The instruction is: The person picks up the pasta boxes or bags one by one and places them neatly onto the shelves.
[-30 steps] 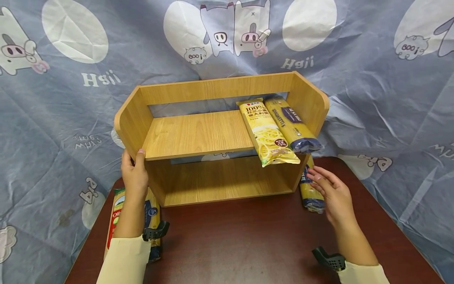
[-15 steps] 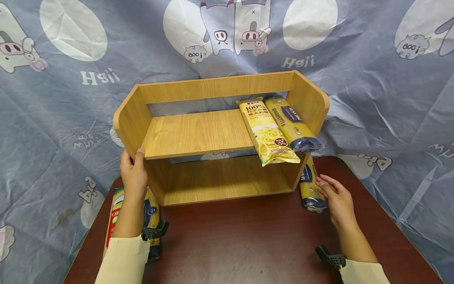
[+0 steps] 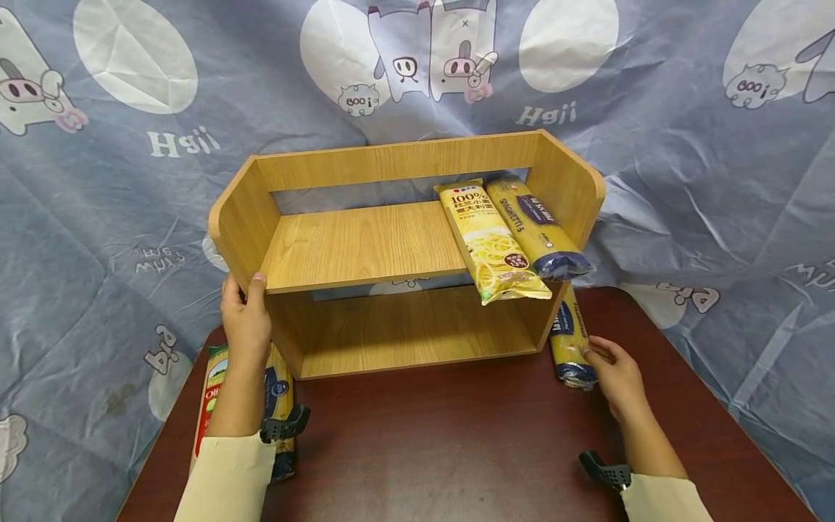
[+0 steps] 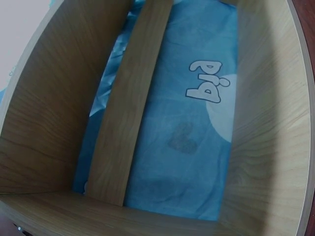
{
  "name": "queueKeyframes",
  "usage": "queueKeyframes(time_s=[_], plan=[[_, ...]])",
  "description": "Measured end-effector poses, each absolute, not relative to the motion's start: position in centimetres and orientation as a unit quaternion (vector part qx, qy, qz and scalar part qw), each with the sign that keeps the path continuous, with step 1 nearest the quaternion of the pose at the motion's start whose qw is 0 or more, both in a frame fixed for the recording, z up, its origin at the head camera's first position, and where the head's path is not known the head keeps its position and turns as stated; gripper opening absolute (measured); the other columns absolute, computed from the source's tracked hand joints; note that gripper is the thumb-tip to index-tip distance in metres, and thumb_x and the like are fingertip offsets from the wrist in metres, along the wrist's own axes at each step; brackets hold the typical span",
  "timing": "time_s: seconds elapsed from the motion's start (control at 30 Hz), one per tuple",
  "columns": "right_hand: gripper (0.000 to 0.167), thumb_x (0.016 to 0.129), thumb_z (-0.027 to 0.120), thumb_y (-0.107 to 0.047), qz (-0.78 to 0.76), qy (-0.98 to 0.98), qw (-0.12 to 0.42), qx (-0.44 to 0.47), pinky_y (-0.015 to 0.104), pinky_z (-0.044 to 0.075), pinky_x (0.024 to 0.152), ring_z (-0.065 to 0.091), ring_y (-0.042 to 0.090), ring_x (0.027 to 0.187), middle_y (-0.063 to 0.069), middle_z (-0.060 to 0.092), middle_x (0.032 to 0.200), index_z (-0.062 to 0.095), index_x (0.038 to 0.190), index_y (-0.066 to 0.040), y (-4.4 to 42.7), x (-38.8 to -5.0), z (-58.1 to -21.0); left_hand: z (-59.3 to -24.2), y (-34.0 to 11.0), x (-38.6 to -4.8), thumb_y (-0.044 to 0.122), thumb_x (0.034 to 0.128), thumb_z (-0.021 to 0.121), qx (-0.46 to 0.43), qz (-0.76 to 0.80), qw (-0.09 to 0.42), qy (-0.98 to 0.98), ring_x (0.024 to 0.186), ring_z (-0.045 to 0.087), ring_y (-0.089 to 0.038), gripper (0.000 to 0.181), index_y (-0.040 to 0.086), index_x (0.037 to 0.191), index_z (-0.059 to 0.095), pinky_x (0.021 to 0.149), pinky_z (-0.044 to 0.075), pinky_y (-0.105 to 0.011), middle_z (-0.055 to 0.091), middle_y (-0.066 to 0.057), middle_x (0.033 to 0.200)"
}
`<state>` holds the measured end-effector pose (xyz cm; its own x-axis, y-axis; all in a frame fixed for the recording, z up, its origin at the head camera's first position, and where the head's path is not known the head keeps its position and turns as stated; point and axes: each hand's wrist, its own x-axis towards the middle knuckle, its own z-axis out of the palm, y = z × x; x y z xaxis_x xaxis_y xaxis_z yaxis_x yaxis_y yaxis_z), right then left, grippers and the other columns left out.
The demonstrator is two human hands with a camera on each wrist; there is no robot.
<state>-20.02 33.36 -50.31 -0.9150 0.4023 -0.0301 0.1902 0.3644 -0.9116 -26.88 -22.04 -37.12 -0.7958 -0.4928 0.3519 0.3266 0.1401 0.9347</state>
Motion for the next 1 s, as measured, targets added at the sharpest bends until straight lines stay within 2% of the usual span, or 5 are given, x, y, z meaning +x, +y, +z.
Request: queueKeyframes(time_s=[0.2,0.37,0.47,0.73,1.0], plan=[[0.068,0.102,0.057,-0.033,0.473,-0.860,0.046,-0.187,0.015,0.043,0.080,0.049,0.039,0.131,0.035,0.044,0.147,0.034,0.152,0.007,33.7,-20.3,-51.4,-37.3,-22.1,-26.9,0.026,0.1021,0.055,0.061,-0.652,0.313,-0.688,0.112,0.050,-0.011,0.035,0.017,0.135,0.063,0.096,0.042,-0.028,0.049,0.012,0.111],[0.084,0.098,0.062,-0.040,0.417,-0.888,0.036,-0.192,0.051,0.044,0.101,0.043,0.050,0.130,0.041,0.034,0.144,0.025,0.152,0.013,33.8,-20.7,-51.8,-37.3,-22.1,-26.9,0.027,0.1021,0.056,0.065,-0.656,0.309,-0.685,0.113,0.051,-0.011,0.036,0.020,0.137,0.062,0.097,0.042,-0.029,0.049,0.012,0.114],[0.089,0.096,0.064,-0.042,0.398,-0.895,0.028,-0.200,0.060,0.037,0.106,0.042,0.051,0.127,0.040,0.034,0.142,0.023,0.151,0.015,33.7,-21.0,-51.6,-37.3,-22.1,-26.9,0.026,0.1019,0.056,0.064,-0.659,0.310,-0.682,0.113,0.050,-0.011,0.038,0.017,0.138,0.061,0.097,0.041,-0.028,0.049,0.012,0.113],[0.090,0.095,0.063,-0.048,0.361,-0.909,-0.017,-0.206,0.059,0.043,0.096,0.050,0.050,0.116,0.041,0.044,0.134,0.028,0.147,0.017,34.2,-21.3,-50.7,-37.2,-22.0,-26.9,0.026,0.1019,0.056,0.067,-0.661,0.310,-0.680,0.116,0.049,-0.011,0.038,0.018,0.138,0.062,0.099,0.041,-0.028,0.049,0.012,0.115],[0.078,0.095,0.062,-0.052,0.386,-0.898,-0.042,-0.207,0.034,0.046,0.068,0.057,0.032,0.091,0.030,0.060,0.112,0.050,0.130,0.016,34.9,-21.5,-50.8,-37.3,-22.1,-26.8,0.028,0.1027,0.055,0.071,-0.676,0.294,-0.672,0.123,0.049,-0.017,0.038,0.023,0.140,0.060,0.105,0.040,-0.035,0.048,0.010,0.123]])
